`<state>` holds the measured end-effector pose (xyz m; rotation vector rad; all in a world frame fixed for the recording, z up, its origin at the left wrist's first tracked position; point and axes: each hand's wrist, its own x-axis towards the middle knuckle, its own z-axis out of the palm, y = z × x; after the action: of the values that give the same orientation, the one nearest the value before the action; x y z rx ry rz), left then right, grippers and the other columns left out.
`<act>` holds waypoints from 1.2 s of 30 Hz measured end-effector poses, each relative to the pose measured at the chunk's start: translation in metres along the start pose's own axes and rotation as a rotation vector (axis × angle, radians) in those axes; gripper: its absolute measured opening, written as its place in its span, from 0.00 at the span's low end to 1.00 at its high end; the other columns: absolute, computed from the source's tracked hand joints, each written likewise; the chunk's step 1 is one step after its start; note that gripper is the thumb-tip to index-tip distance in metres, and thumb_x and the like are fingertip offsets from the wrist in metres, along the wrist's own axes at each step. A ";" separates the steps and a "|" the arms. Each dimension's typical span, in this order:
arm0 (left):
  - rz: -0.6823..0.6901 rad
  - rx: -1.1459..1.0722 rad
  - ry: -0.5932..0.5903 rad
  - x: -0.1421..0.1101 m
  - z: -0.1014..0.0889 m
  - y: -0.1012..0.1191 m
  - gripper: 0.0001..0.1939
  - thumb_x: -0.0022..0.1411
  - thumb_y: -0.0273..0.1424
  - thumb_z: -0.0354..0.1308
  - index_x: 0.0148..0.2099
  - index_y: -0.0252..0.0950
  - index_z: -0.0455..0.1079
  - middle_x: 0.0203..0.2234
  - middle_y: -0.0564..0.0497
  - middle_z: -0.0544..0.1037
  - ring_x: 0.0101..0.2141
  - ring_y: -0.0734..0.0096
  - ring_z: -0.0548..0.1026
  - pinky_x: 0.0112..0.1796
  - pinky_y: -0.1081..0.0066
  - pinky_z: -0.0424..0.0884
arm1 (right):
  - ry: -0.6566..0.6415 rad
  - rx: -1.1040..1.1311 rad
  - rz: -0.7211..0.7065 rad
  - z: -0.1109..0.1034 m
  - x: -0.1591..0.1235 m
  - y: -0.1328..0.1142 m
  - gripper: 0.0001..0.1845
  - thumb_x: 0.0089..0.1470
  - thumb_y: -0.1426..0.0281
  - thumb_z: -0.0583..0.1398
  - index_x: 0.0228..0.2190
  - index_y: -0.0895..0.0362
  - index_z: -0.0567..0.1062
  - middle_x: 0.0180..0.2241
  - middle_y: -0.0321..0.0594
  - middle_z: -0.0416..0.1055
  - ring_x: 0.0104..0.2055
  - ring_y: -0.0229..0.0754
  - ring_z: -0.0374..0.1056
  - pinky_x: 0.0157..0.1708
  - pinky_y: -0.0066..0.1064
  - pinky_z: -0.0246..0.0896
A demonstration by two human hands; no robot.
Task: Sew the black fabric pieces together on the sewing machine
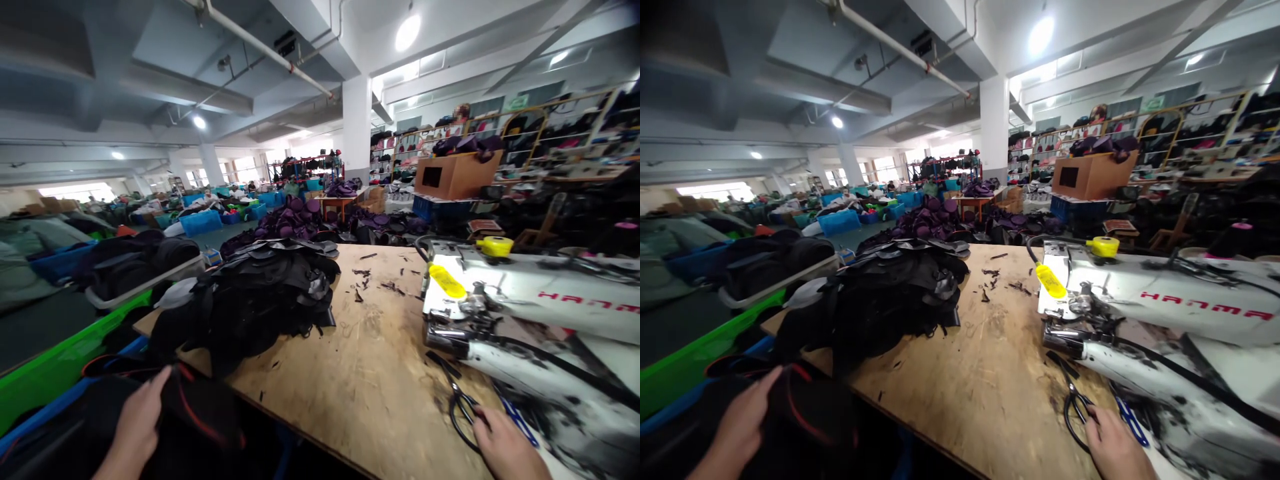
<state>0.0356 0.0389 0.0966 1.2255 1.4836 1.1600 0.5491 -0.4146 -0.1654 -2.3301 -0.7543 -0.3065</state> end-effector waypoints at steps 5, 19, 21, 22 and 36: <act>-0.036 -0.315 -0.318 -0.051 0.054 0.110 0.07 0.56 0.37 0.61 0.31 0.39 0.73 0.23 0.53 0.78 0.28 0.64 0.80 0.32 0.65 0.80 | -0.016 -0.011 0.002 -0.001 0.001 0.000 0.18 0.50 0.57 0.52 0.33 0.52 0.75 0.38 0.50 0.77 0.45 0.59 0.75 0.50 0.50 0.67; -0.362 -0.083 -1.414 -0.146 0.241 0.017 0.34 0.64 0.59 0.48 0.47 0.33 0.76 0.38 0.41 0.82 0.47 0.49 0.79 0.54 0.49 0.71 | -0.661 1.298 0.650 -0.062 -0.015 -0.196 0.32 0.56 0.42 0.56 0.48 0.52 0.78 0.52 0.47 0.77 0.54 0.55 0.73 0.52 0.46 0.70; -0.296 0.092 -1.241 -0.153 0.255 -0.021 0.27 0.63 0.54 0.54 0.42 0.34 0.76 0.36 0.41 0.82 0.44 0.51 0.80 0.52 0.52 0.73 | -0.743 1.426 0.799 -0.067 -0.019 -0.214 0.27 0.57 0.45 0.57 0.40 0.55 0.80 0.44 0.47 0.80 0.50 0.53 0.75 0.53 0.43 0.70; -0.219 0.158 -1.116 -0.155 0.257 -0.035 0.24 0.63 0.51 0.56 0.41 0.34 0.75 0.37 0.40 0.81 0.45 0.51 0.79 0.52 0.53 0.73 | -0.742 1.482 0.848 -0.068 -0.019 -0.219 0.26 0.58 0.46 0.57 0.37 0.55 0.81 0.41 0.46 0.81 0.49 0.52 0.76 0.54 0.42 0.69; 0.925 0.591 -1.579 -0.223 0.191 -0.037 0.41 0.48 0.39 0.73 0.64 0.35 0.68 0.63 0.36 0.67 0.63 0.44 0.63 0.64 0.47 0.59 | -0.093 1.554 1.069 -0.066 0.020 -0.239 0.16 0.46 0.77 0.67 0.39 0.56 0.79 0.31 0.37 0.80 0.29 0.42 0.76 0.29 0.31 0.75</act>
<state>0.2464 -0.1603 0.0368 2.4422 -0.0709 -0.1148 0.4229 -0.3023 0.0172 -0.9319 0.3148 0.6589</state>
